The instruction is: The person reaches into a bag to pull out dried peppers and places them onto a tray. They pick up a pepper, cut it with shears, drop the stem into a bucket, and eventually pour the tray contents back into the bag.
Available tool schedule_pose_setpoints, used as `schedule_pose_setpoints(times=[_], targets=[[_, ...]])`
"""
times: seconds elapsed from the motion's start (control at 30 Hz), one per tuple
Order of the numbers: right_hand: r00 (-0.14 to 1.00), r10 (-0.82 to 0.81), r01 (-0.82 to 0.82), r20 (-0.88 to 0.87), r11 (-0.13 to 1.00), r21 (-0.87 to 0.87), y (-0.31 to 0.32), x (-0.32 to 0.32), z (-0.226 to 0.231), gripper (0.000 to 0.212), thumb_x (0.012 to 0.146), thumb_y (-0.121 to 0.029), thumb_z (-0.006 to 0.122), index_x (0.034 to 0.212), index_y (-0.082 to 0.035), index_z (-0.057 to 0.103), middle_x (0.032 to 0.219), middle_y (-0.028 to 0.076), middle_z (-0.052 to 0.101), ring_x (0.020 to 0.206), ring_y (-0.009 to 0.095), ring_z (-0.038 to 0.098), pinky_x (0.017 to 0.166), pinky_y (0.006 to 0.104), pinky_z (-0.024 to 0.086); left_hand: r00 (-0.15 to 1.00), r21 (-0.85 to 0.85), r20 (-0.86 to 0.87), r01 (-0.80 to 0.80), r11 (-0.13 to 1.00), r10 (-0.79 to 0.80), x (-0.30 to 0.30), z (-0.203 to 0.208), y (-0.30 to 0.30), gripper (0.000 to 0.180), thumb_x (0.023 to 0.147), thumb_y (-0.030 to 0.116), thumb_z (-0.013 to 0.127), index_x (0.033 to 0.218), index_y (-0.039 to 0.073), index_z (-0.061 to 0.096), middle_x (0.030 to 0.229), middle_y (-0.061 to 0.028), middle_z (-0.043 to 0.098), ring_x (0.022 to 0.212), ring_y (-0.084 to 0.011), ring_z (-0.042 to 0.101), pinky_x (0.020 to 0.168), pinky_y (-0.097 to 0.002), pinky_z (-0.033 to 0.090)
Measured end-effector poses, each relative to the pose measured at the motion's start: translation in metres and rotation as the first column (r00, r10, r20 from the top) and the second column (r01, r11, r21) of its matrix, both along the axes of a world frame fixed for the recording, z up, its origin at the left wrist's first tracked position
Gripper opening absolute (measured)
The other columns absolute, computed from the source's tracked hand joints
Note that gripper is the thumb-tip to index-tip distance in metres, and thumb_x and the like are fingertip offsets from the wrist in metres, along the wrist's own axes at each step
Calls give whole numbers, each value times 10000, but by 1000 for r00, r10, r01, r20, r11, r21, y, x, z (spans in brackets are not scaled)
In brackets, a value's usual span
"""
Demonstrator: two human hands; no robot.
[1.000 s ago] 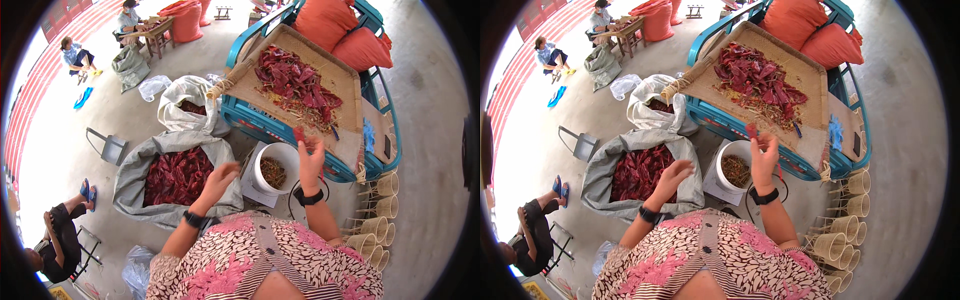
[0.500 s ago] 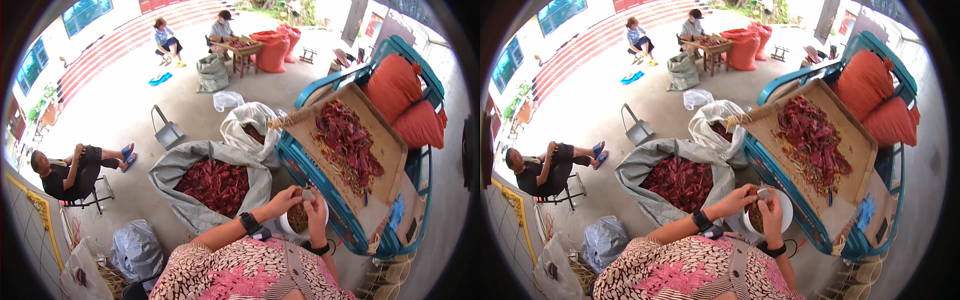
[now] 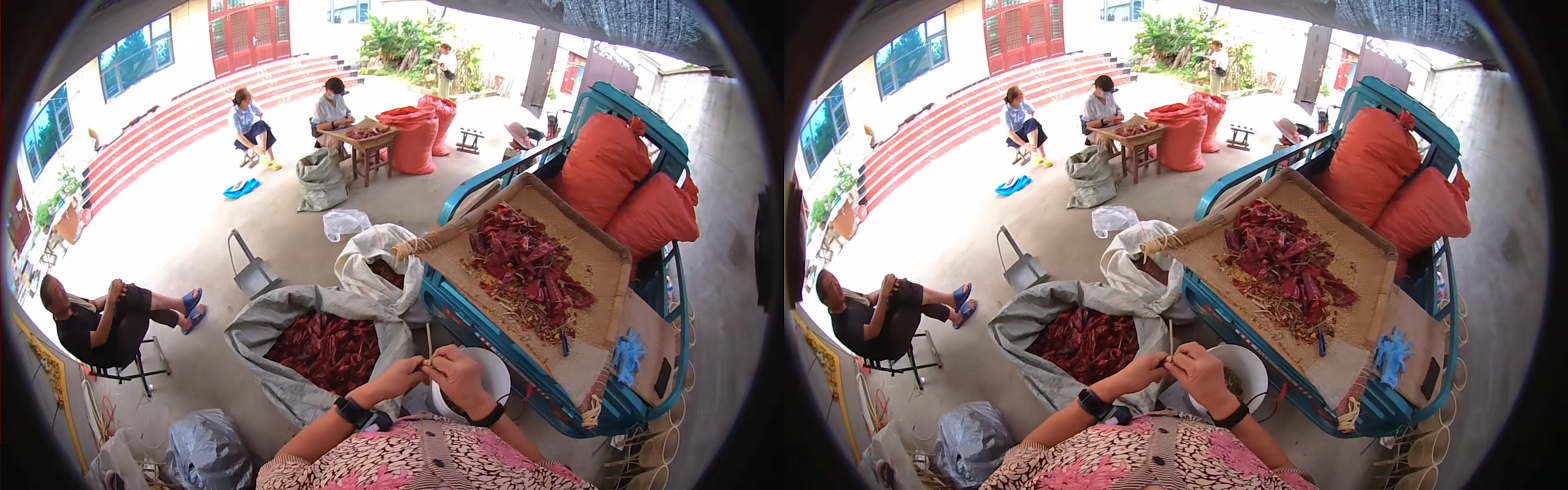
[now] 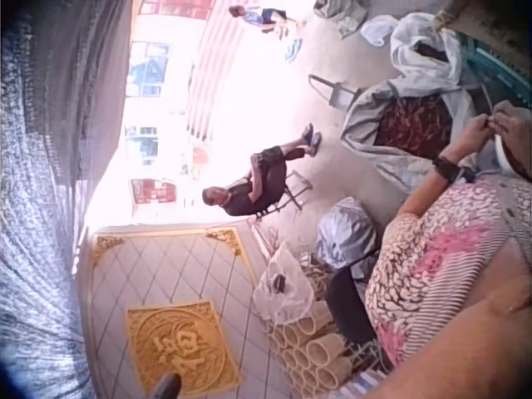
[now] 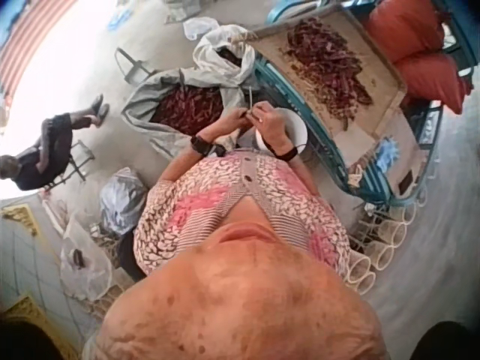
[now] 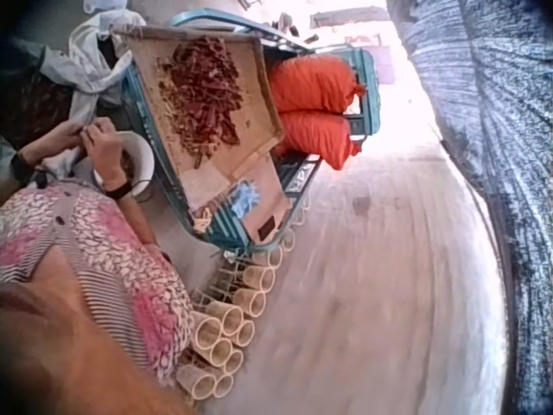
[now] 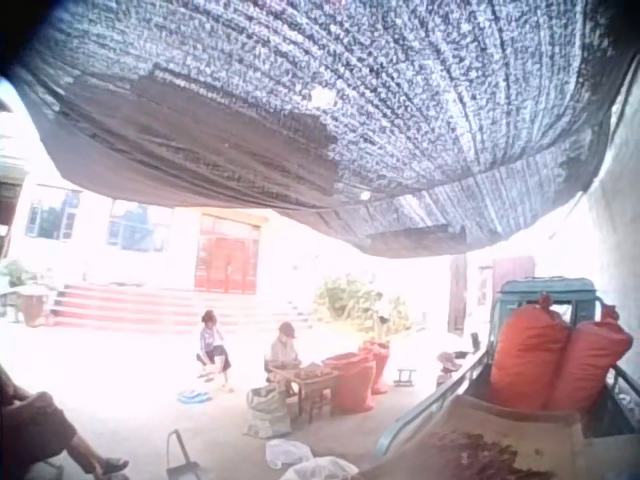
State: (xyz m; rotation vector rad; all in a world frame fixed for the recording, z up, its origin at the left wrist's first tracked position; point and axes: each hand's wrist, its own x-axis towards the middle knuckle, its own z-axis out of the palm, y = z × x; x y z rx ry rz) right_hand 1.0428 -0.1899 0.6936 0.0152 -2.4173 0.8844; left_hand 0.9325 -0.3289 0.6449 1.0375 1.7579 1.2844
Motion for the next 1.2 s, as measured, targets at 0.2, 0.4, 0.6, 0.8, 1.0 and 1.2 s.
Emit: schedule_pose_setpoints(times=[0.2,0.4,0.6,0.8,1.0,1.2], targets=[[995,-95,95,13,995,-18,-9,-4,-6,138,804,-140,672,789,-43,576,815,81,555,683,295,595,562,349,467,977,-16,183,118,993,-114,4,13,-4,219,961,245,489,981,28,518,698,10,468,638,-80,423,570,-255,370],[999,-34,16,-17,783,-621,4,-21,-46,199,902,-115,572,757,-17,476,709,2,445,541,107,371,530,258,359,996,108,12,86,990,-88,3,21,6,249,980,284,448,944,44,502,666,-20,481,606,-134,444,559,-287,371],[987,152,41,59,118,-992,4,-22,-26,141,939,-167,539,826,-83,529,726,-25,536,593,28,498,541,155,413,996,100,-86,8,995,1,-1,24,12,261,969,301,455,920,48,497,635,-66,503,570,-201,482,550,-325,385],[995,99,11,7,-45,-999,-2,-22,-23,147,929,-214,564,844,-94,575,758,-21,589,629,41,538,533,176,407,994,167,86,59,984,-74,-6,17,13,210,973,255,475,936,50,496,670,-6,505,597,-127,463,547,-285,383],[987,0,154,159,254,-955,-5,-23,9,165,931,-217,542,903,-59,581,724,-35,540,565,32,466,484,183,365,662,359,684,62,931,-307,-17,27,16,340,975,338,454,1141,44,495,944,-30,567,841,-120,552,740,-255,457],[996,89,-15,7,248,-969,-4,-26,3,209,944,-232,538,881,-43,604,683,4,569,505,58,460,460,213,399,514,413,772,42,910,-374,-26,10,18,291,976,304,464,1111,54,528,957,-18,571,851,-106,565,806,-259,477]])
